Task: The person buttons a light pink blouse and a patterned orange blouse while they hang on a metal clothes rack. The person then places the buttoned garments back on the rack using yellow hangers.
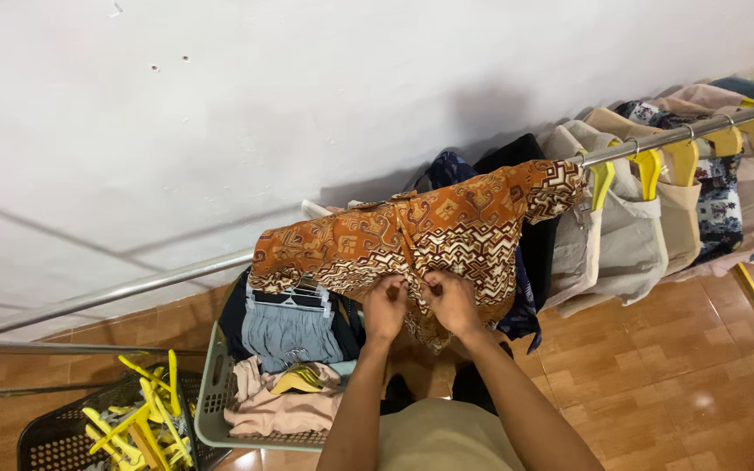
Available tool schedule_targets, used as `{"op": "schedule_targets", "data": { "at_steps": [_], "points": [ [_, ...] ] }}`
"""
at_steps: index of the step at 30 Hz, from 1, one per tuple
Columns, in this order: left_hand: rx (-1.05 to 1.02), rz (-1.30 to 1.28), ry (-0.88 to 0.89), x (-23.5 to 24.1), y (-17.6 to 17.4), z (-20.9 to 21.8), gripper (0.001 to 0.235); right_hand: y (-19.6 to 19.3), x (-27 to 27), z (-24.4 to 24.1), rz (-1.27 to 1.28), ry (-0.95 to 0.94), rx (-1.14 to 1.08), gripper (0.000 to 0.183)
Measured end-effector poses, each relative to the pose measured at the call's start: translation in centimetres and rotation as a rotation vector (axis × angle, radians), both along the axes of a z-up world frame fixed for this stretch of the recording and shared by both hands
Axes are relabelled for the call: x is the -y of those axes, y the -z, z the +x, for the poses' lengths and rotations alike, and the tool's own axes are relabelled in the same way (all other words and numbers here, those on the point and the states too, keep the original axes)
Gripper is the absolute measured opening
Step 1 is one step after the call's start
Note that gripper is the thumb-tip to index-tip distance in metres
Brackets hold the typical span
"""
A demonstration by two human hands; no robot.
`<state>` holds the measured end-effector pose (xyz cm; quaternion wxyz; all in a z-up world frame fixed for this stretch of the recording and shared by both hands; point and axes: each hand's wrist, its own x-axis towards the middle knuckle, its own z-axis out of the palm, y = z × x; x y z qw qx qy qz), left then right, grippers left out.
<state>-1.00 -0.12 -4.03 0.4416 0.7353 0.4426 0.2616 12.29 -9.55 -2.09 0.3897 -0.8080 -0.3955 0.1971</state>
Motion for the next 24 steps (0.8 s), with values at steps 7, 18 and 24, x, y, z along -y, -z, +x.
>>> {"op": "schedule_targets", "data": {
  "at_steps": [7,18,24],
  "points": [
    [-0.117,-0.178,0.047,0.4,2.2,0.1,0.032,0.7,0.7,0.2,-0.034,-0.002,0.039,0.020],
    [-0.126,-0.168,0.178,0.9,1.5,-1.0,0.022,1.0,2.1,-0.6,0.052,0.031,-0.025,0.021],
    [-0.034,-0.259,0.185,1.8,1.7,-2.0,0.024,1.3,2.4,-1.1,0.011,-0.012,-0.030,0.019]
  ]
}}
